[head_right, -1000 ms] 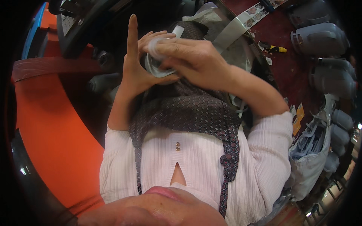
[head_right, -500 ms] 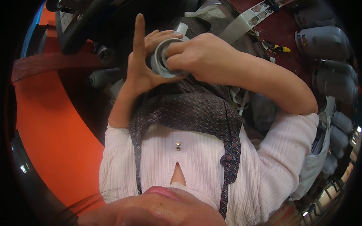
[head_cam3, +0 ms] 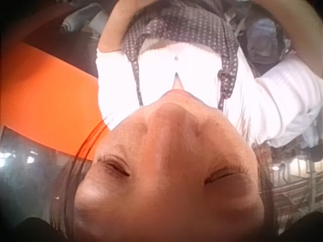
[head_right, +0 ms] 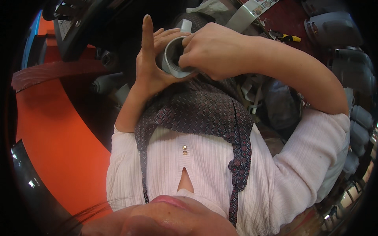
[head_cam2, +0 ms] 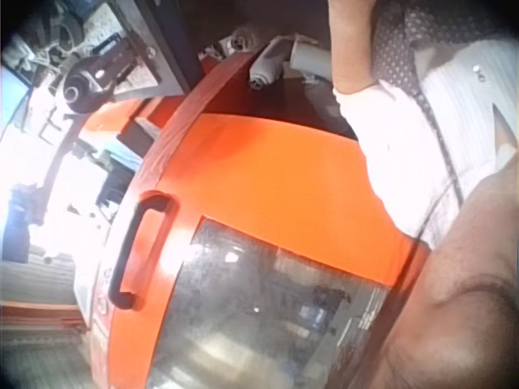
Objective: The person assembles multiple grey kettles by inserting a metal filter into the spout, attaching a handle, and applying a sticker label. They repeat this sequence for several units, placing finished kettles on the table.
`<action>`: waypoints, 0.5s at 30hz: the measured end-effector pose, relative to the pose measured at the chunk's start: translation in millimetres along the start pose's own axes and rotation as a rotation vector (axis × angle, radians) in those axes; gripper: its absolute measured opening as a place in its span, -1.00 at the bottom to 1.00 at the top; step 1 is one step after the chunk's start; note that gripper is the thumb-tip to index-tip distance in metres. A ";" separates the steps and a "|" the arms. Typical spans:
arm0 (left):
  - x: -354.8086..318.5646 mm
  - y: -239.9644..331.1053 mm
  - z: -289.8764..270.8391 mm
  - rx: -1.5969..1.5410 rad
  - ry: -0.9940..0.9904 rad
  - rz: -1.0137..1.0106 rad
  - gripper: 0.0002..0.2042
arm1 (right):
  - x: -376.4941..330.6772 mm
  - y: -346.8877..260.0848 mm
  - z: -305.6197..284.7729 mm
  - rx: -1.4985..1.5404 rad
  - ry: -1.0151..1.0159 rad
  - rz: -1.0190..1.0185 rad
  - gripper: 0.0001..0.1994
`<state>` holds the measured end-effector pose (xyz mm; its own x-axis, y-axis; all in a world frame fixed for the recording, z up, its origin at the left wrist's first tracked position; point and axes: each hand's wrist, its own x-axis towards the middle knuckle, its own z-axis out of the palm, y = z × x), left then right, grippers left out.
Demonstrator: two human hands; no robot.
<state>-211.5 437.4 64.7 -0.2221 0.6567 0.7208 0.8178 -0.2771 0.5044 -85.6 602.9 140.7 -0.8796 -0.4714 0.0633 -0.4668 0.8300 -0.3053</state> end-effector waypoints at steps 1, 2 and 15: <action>0.3 -1.2 0.4 0.013 -0.018 0.016 0.35 | -0.3 -1.8 2.8 0.055 0.069 0.031 -0.87; -0.1 -1.9 1.1 -0.001 -0.005 -0.002 0.34 | -1.6 -4.4 6.0 0.096 0.106 0.047 -0.85; 21.7 -101.6 -118.2 -0.657 0.615 -0.669 -0.51 | 2.2 35.8 49.1 -0.288 0.251 0.074 -0.47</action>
<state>-362.2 396.9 85.3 -0.8849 0.4042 0.2313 0.0370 -0.4340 0.9001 -99.7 616.9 83.3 -0.8901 -0.3490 0.2930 -0.3763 0.9256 -0.0404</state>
